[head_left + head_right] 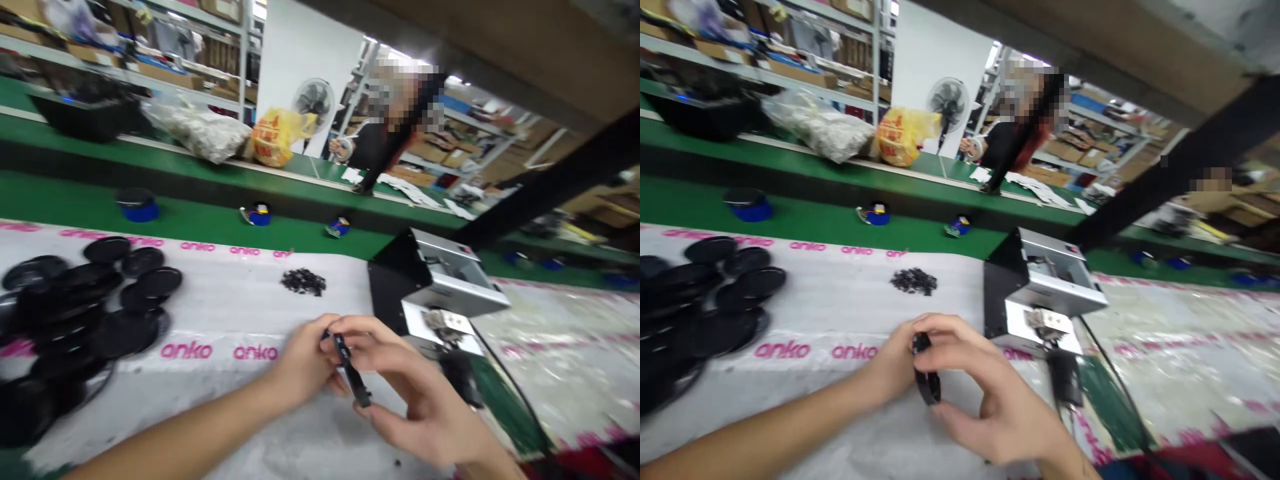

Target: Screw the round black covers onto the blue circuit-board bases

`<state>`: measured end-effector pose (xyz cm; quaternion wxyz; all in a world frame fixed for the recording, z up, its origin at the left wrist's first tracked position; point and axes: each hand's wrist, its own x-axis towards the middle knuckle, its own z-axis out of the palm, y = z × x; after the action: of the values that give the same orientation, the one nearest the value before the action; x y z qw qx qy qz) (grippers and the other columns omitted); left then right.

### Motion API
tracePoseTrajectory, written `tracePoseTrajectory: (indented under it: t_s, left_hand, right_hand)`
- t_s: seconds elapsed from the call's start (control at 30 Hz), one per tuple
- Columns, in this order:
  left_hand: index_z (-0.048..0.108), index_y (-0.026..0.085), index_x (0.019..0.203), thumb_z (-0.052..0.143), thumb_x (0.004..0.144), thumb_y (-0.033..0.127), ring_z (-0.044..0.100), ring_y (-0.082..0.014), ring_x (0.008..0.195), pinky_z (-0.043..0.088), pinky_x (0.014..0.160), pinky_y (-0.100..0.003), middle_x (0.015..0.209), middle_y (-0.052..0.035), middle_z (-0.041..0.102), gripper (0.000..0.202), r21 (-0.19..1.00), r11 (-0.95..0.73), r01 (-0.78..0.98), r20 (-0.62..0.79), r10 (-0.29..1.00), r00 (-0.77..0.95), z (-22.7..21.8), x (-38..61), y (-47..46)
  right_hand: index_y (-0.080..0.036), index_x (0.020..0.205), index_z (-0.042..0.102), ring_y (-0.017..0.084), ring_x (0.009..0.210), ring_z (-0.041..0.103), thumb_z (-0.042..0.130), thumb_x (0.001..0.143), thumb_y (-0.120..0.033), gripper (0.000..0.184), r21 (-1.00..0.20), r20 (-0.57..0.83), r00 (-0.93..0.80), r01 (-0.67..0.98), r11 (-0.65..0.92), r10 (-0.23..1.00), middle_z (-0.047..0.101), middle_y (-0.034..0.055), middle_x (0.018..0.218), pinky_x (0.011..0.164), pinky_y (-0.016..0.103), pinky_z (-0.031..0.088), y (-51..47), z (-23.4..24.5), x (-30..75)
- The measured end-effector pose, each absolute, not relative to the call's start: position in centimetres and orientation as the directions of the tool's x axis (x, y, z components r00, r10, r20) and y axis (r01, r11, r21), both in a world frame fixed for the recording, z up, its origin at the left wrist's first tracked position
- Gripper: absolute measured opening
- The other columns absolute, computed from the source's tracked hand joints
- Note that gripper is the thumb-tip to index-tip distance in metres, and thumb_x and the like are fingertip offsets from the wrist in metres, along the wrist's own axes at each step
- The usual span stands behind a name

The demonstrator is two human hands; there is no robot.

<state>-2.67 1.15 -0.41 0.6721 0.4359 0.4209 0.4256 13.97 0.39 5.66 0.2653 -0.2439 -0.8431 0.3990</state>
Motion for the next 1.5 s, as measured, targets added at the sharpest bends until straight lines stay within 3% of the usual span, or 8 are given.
tracePoseTrajectory:
  t_s: [0.17,0.43,0.6,0.8,1.0,1.17,1.33,1.5]
  left_hand:
    - [0.048,0.017,0.133,0.06,0.088,0.037,0.068,-0.0191,0.046,0.053,0.043,-0.026,0.056,0.0012,0.067,0.05,0.905,0.414,-0.097,-0.348,0.852,0.392,-1.2,-1.9,1.4]
    - [0.046,0.02,0.134,0.063,0.087,0.044,0.069,-0.0207,0.047,0.053,0.045,-0.024,0.047,0.0014,0.068,0.056,0.885,0.466,-0.021,-0.431,0.834,0.344,-0.7,-2.1,1.0]
    - [0.045,0.019,0.133,0.062,0.088,0.043,0.067,-0.0188,0.044,0.053,0.044,-0.023,0.045,0.0034,0.064,0.054,0.867,0.495,-0.045,-0.447,0.816,0.367,-0.5,-2.0,1.1]
    - [0.048,0.02,0.122,0.061,0.088,0.041,0.059,-0.0131,0.04,0.048,0.039,-0.018,0.046,0.0066,0.059,0.041,0.869,0.496,-0.002,-0.466,0.819,0.335,-0.2,-2.0,0.3]
    - [0.048,0.024,0.106,0.064,0.085,0.039,0.046,-0.0093,0.036,0.038,0.033,-0.014,0.045,0.0112,0.049,0.03,0.852,0.512,0.112,-0.517,0.784,0.343,0.8,-2.5,0.7]
    - [0.047,0.026,0.096,0.063,0.085,0.034,0.045,-0.0064,0.034,0.029,0.03,-0.012,0.054,0.0108,0.05,0.02,0.838,0.522,0.161,-0.544,0.77,0.333,1.4,-2.5,1.4]
    - [0.048,0.025,0.094,0.061,0.085,0.031,0.048,-0.0049,0.035,0.032,0.032,-0.012,0.059,0.0107,0.051,0.017,0.869,0.475,0.14,-0.493,0.804,0.334,0.8,-2.6,1.3]
    - [0.048,0.024,0.092,0.06,0.085,0.028,0.049,-0.005,0.037,0.034,0.033,-0.012,0.059,0.0106,0.05,0.014,0.873,0.469,0.133,-0.484,0.802,0.35,1.1,-2.6,1.5]
  right_hand:
    - [-0.037,0.119,0.058,0.028,0.132,0.047,0.061,0.085,-0.008,0.044,-0.849,0.216,-0.565,0.294,0.439,0.796,0.034,0.005,0.149,0.1,0.041,0.051,-3.1,2.7,20.5]
    - [-0.032,0.127,0.056,0.024,0.117,0.055,0.072,0.082,-0.025,0.049,-0.597,0.128,-0.347,0.721,0.352,0.929,0.05,0.0081,0.121,0.094,0.035,0.053,-3.5,1.5,21.2]
    - [-0.024,0.088,0.054,0.014,0.056,0.059,0.085,0.069,-0.034,0.038,-0.918,0.157,0.165,0.387,0.082,0.974,0.054,-0.0038,0.069,0.045,0.022,0.05,-3.1,-0.7,17.9]
    - [-0.03,0.116,0.044,0.024,0.084,0.074,0.058,0.093,-0.032,0.027,-0.995,0.098,0.285,0.046,0.088,0.954,0.064,0.0102,0.117,0.043,0.024,0.054,-2.5,-1.9,15.1]
    - [-0.033,0.138,0.044,0.03,0.116,0.061,0.028,0.099,-0.036,0.042,-0.988,0.154,0.027,0.01,0.154,0.988,0.054,0.0113,0.133,0.084,0.046,0.061,-3.8,-0.4,16.4]
    - [-0.037,0.137,0.048,0.027,0.136,0.043,0.051,0.094,-0.013,0.05,-0.912,0.307,-0.14,0.239,0.333,0.941,0.037,0.0055,0.142,0.11,0.047,0.045,-3.9,0.0,17.4]
    - [-0.042,0.136,0.048,0.031,0.132,0.046,0.071,0.082,-0.01,0.066,-0.798,0.448,-0.243,0.325,0.507,0.86,0.043,0.0051,0.139,0.108,0.056,0.044,-2.1,-0.3,17.5]
    - [-0.034,0.139,0.046,0.03,0.128,0.052,0.078,0.077,-0.012,0.073,-0.762,0.422,-0.311,0.387,0.519,0.851,0.051,0.0089,0.137,0.108,0.054,0.046,-1.5,-0.8,17.5]
